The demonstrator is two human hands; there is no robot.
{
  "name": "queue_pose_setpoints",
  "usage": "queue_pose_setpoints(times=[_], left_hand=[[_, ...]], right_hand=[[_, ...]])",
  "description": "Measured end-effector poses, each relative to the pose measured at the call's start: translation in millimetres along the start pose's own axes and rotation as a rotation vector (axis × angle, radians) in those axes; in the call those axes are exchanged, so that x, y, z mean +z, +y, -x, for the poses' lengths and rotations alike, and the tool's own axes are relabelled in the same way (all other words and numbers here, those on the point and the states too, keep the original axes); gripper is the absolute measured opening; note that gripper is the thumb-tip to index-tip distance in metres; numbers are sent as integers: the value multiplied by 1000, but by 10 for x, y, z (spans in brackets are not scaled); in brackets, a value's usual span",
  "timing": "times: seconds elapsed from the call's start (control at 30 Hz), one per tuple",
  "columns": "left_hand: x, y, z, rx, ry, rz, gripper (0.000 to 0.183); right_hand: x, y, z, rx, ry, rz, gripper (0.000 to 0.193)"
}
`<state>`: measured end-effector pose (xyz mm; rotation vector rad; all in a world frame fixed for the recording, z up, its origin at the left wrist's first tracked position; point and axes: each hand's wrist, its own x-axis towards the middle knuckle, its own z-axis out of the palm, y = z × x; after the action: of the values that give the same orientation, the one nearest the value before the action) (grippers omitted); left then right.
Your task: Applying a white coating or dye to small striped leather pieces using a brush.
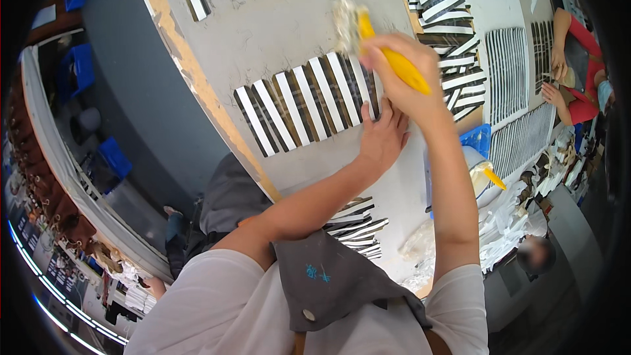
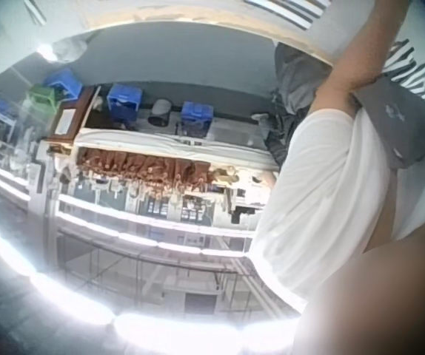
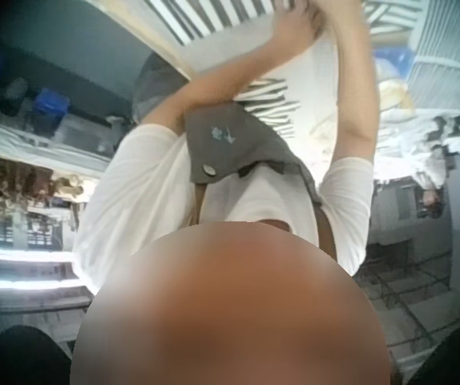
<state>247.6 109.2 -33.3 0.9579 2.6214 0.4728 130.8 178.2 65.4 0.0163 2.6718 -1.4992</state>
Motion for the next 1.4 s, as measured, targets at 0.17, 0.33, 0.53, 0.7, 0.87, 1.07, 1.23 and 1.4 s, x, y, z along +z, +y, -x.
queue_pose_setpoints(times=[0.17, 0.33, 0.53, 0.7, 0.87, 1.07, 1.23, 1.4], left_hand=[[-60, 42, -39, 2, -4, -33, 55], [-16, -10, -30, -20, -22, -2, 54], [-88, 11, -35, 4, 25, 33, 47], [-224, -12, -53, -67, -18, -15, 62], [-202, 7, -73, 5, 88, 17, 57], [-242, -52, -77, 11, 7, 25, 60], [-280, -25, -110, 21, 36, -22, 57], [-385, -72, -218, 63, 86, -74, 52]], right_hand=[[89, 234, 100, 3, 80, 28, 9], [-57, -12, 227, 380, 32, -275, 9], [75, 149, 161, 172, 342, -220, 9], [-44, 194, 376, 639, 479, -484, 11], [-71, 227, -76, 384, 654, -665, 17], [-213, 315, 361, 558, 589, -539, 15], [-132, 244, 56, 447, 692, -694, 15], [-412, 41, 563, 456, 782, -606, 16]])
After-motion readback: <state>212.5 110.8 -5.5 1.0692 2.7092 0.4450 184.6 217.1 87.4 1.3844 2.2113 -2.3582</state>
